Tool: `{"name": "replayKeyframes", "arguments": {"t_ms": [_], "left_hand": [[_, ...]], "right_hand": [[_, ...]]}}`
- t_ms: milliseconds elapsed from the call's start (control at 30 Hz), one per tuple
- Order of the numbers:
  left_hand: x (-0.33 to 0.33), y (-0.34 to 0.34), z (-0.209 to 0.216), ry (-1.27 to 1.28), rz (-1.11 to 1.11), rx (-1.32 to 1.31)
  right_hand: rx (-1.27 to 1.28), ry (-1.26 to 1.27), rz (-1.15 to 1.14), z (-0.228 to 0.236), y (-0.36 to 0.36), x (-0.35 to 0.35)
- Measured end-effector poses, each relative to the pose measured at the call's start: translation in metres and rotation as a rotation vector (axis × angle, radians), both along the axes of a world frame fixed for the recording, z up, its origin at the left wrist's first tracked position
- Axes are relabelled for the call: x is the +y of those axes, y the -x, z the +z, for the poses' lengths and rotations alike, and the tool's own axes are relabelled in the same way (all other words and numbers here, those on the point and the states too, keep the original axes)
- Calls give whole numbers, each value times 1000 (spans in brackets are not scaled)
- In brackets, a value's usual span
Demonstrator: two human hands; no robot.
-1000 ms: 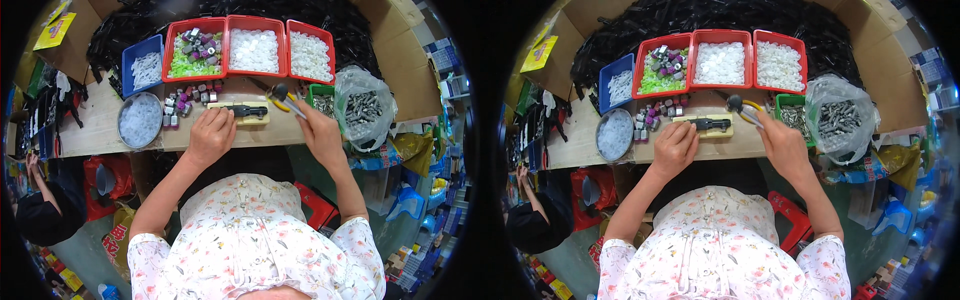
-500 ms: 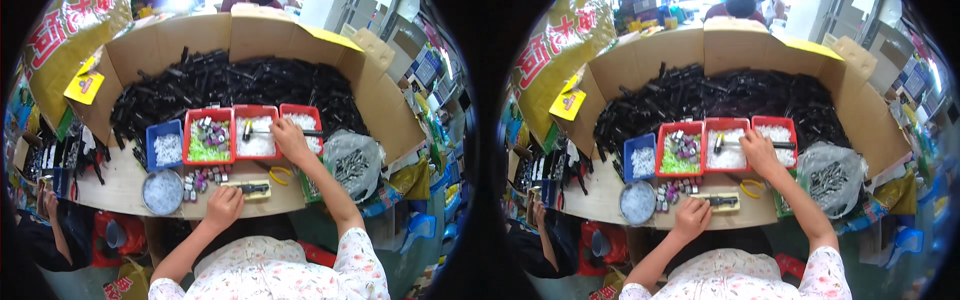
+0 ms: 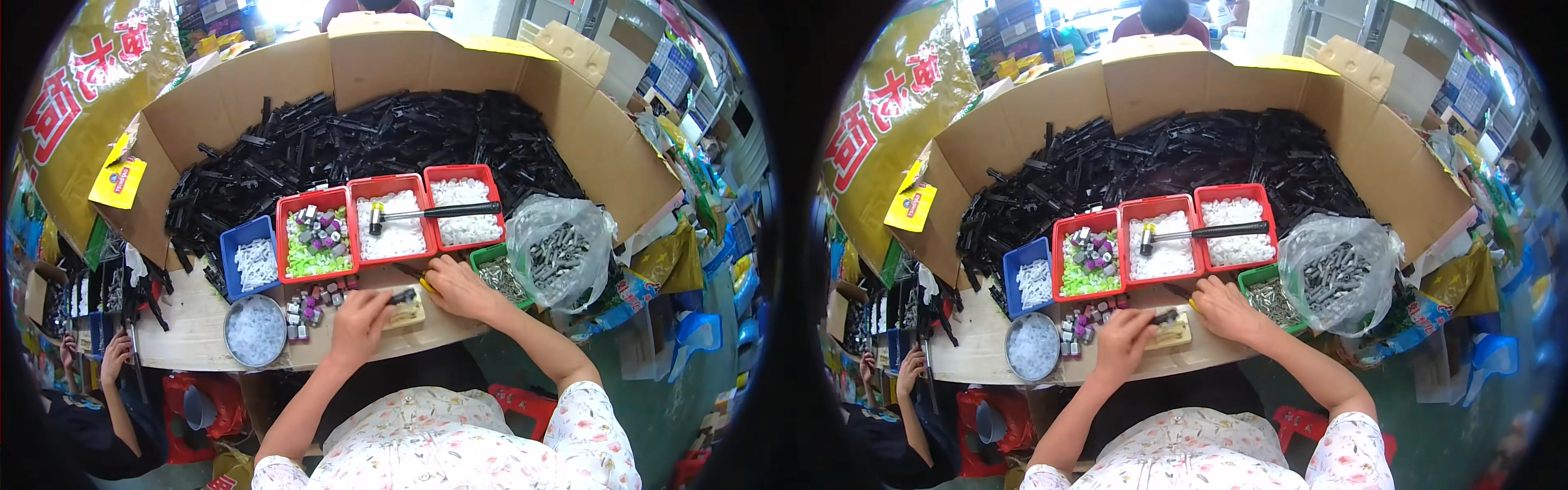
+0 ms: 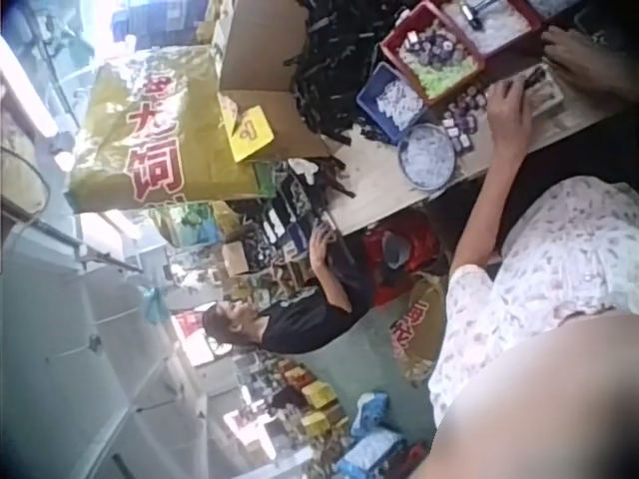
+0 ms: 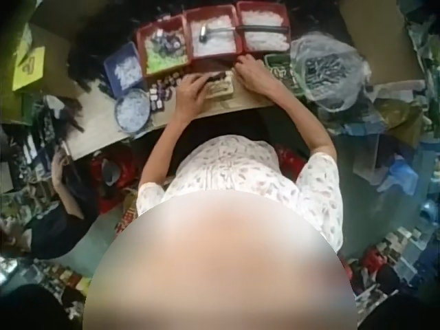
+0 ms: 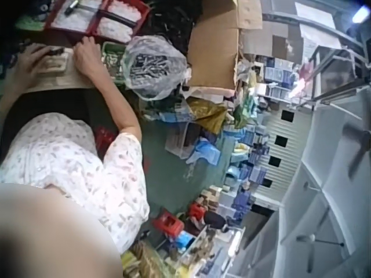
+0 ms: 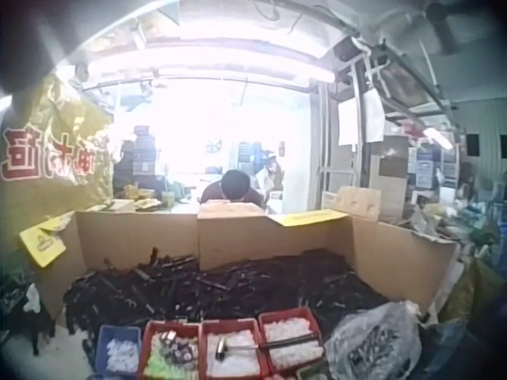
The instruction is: Manually assemble small electronic components and housings using a hammer and pliers at a workbench.
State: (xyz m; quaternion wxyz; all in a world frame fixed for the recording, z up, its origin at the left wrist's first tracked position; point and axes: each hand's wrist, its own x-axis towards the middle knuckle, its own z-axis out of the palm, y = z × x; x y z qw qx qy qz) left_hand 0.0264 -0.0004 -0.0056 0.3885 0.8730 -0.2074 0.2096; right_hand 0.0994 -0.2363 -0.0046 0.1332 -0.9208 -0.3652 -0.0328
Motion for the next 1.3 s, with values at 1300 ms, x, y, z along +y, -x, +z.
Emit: {"name": "replayKeyframes", "arguments": {"t_ms": [1300], "left_hand": [[-44,13,38,1016,-102,448]], "right_hand": [[1160,-1545,-112,42,56,15]]}}
